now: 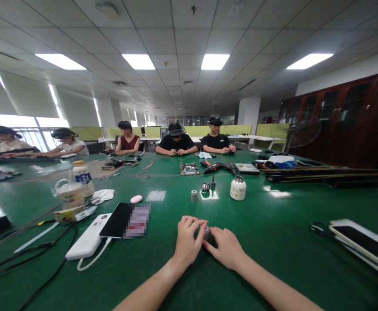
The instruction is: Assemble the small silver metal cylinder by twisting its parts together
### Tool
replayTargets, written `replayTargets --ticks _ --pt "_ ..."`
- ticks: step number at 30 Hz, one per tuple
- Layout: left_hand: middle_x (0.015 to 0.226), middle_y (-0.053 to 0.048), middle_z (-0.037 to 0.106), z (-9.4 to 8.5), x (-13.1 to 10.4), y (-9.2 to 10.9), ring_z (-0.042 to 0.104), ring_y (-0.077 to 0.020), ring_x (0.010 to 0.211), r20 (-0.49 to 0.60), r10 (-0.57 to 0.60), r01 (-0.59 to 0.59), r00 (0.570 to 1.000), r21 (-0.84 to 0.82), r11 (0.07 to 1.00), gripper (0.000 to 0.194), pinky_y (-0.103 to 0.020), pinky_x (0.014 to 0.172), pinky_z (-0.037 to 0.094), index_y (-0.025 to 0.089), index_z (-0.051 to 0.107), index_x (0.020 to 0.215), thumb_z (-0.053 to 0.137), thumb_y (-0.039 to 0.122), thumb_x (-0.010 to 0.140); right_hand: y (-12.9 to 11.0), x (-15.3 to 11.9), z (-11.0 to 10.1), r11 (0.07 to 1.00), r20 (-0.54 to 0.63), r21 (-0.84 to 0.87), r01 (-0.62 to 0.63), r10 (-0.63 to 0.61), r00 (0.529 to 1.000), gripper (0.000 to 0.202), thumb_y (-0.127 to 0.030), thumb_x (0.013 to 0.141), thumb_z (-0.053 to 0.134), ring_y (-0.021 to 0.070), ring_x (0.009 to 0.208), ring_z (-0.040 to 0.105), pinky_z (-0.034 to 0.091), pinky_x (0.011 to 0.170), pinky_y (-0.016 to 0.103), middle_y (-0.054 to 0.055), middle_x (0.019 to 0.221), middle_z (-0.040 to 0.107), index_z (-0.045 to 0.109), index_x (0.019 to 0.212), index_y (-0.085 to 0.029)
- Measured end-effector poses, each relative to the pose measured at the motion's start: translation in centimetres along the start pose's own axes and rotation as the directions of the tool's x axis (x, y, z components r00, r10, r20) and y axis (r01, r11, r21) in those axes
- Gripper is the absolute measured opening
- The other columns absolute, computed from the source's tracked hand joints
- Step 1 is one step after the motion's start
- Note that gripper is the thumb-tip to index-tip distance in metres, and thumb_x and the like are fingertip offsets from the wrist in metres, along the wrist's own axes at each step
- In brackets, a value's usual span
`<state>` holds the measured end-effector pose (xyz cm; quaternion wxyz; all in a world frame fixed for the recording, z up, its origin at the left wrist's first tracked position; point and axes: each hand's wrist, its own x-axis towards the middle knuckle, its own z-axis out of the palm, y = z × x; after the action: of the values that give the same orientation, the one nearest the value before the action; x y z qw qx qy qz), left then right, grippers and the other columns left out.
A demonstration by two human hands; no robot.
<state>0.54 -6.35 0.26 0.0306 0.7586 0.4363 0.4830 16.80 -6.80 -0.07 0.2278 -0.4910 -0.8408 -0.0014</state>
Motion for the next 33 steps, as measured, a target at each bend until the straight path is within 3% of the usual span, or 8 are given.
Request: replayTargets --ticks 9,15,20,26,33 --pt "0.093 -0.003 0.068 -0.27 0.10 0.43 0.056 -0.0241 0.095 -0.003 0.005 -0.005 1.000 0.000 1.000 0.013 -0.040 0.085 0.043 0.025 0.067 0.094 0.055 0.021 0.090 0.11 -0.02 0.09 1.000 0.002 -0.008 -0.002 0.002 1.000 0.023 -0.039 0.094 0.051 0.0236 0.083 0.067 0.041 0.073 0.032 0.006 0.092 0.071 0.062 0.097 -0.019" --pt "0.105 -0.005 0.063 -0.23 0.04 0.41 0.053 -0.0249 0.103 -0.031 -0.006 0.005 1.000 -0.008 1.000 0.023 -0.041 0.089 0.043 0.025 0.060 0.111 0.055 0.021 0.088 0.11 0.02 0.04 1.000 0.006 -0.011 -0.005 0.005 1.000 0.025 -0.040 0.094 0.050 0.0235 0.081 0.066 0.041 0.072 0.032 0.007 0.092 0.071 0.062 0.097 -0.019" --pt "0.097 -0.005 0.062 -0.13 -0.02 0.32 0.054 -0.0246 0.099 -0.050 -0.011 0.011 0.999 -0.018 1.000 0.006 -0.039 0.087 0.043 0.022 0.057 0.091 0.058 0.026 0.087 0.15 -0.07 0.07 1.000 0.011 -0.003 -0.004 0.004 1.000 0.027 -0.041 0.094 0.050 0.0249 0.086 0.067 0.042 0.075 0.033 0.007 0.095 0.072 0.062 0.104 -0.018" --pt "0.098 -0.004 0.060 -0.15 0.05 0.28 0.053 -0.0235 0.100 -0.032 0.002 -0.003 0.999 -0.020 1.000 0.005 -0.039 0.089 0.042 0.022 0.060 0.091 0.061 0.024 0.086 0.26 -0.09 0.11 1.000 0.017 0.004 -0.006 0.006 1.000 0.030 -0.042 0.094 0.050 0.0250 0.088 0.067 0.042 0.076 0.032 0.008 0.097 0.072 0.063 0.107 -0.019" --pt "0.108 -0.005 0.058 -0.20 -0.14 0.28 0.052 -0.0245 0.106 0.040 0.071 -0.071 0.997 -0.013 0.997 0.024 -0.040 0.093 0.042 0.027 0.066 0.107 0.065 0.025 0.084 0.28 -0.01 0.23 1.000 0.014 0.011 -0.006 0.006 1.000 0.025 -0.038 0.092 0.052 0.0243 0.089 0.067 0.041 0.075 0.032 0.008 0.101 0.072 0.063 0.103 -0.019"
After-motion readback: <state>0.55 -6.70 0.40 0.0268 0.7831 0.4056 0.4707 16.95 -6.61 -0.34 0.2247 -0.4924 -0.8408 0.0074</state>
